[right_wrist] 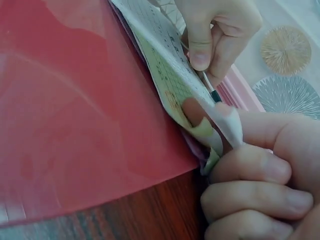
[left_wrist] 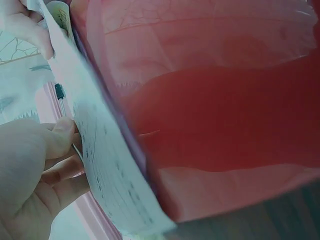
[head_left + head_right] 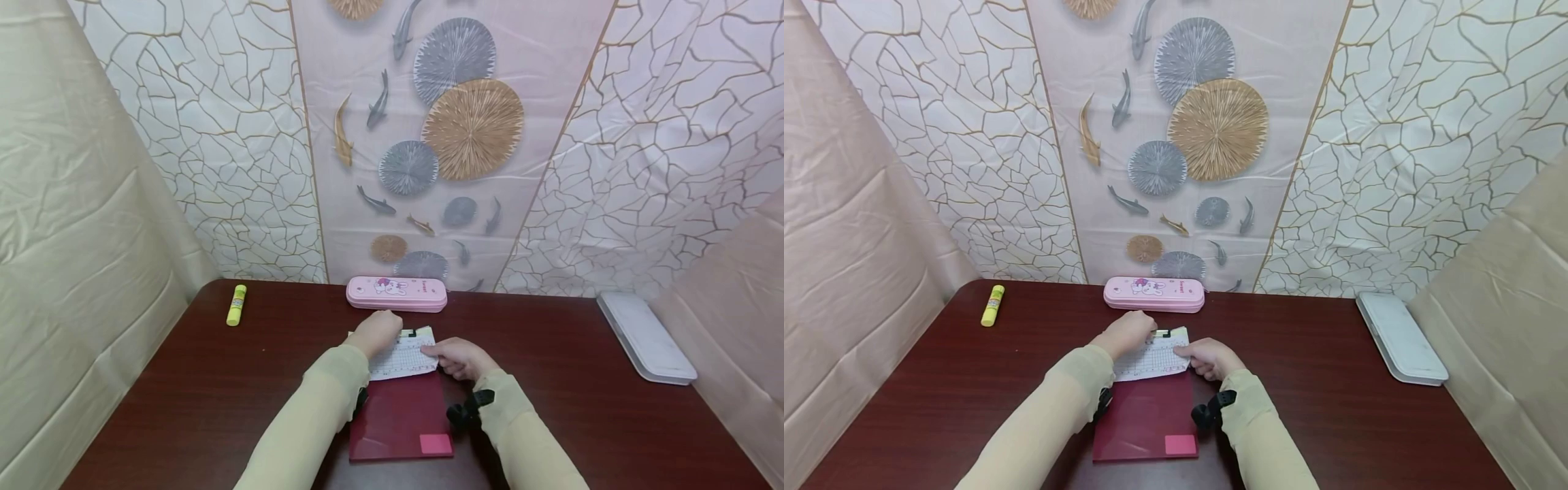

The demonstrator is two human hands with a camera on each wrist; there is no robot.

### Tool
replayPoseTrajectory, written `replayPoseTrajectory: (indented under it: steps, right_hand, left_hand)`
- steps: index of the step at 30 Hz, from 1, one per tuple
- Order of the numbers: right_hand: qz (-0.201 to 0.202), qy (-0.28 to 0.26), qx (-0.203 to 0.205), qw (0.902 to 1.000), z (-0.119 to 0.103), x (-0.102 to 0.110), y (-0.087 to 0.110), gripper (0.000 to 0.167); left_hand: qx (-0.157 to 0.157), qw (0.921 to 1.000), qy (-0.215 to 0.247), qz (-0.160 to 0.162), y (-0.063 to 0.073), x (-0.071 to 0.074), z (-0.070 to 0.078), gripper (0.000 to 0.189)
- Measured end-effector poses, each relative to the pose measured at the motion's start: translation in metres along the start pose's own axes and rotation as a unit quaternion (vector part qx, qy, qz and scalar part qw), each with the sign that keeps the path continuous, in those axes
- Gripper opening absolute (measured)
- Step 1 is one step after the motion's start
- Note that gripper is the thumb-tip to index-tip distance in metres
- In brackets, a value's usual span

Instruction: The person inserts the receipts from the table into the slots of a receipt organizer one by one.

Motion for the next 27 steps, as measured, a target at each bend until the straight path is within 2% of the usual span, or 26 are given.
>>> replayPoseTrajectory:
  steps: [5, 10, 18, 22, 27]
  right_hand:
    - [0.011, -0.020, -0.011, 0.9997, 0.0000, -0.0006, -0.0023, 0.037]
    - [0.013, -0.009, -0.009, 0.9998, -0.0024, -0.0027, -0.0001, 0.032]
    - [0.035, 0.019, -0.022, 0.9990, -0.0012, -0.0008, 0.0018, 0.046]
    - [0.031, 0.026, -0.014, 0.9991, -0.0022, -0.0019, 0.0028, 0.044]
    - [0.039, 0.041, 0.015, 0.9983, -0.0032, -0.0002, 0.0070, 0.035]
  left_hand:
    - [-0.005, 0.9998, -0.019, 0.006, -0.0006, -0.0017, 0.0001, 0.018]
    - [-0.016, 0.9984, -0.045, 0.031, -0.0003, -0.0033, 0.0018, 0.018]
    - [-0.049, 0.9923, -0.087, 0.073, 0.0018, -0.0018, 0.0089, 0.016]
    - [-0.046, 0.9921, -0.087, 0.078, 0.0023, -0.0004, 0.0088, 0.015]
    - [-0.028, 0.9965, -0.048, 0.063, 0.0005, -0.0029, 0.0051, 0.019]
Point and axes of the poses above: each hand's wrist, its own y-axis away from the middle knuckle, its own x-axis out of the back of the hand, z = x × y, the point moved 8 cm from there along -y, towards the middle knuckle, and after that the axes turned 6 degrees about -y, right-handed, at the moved point
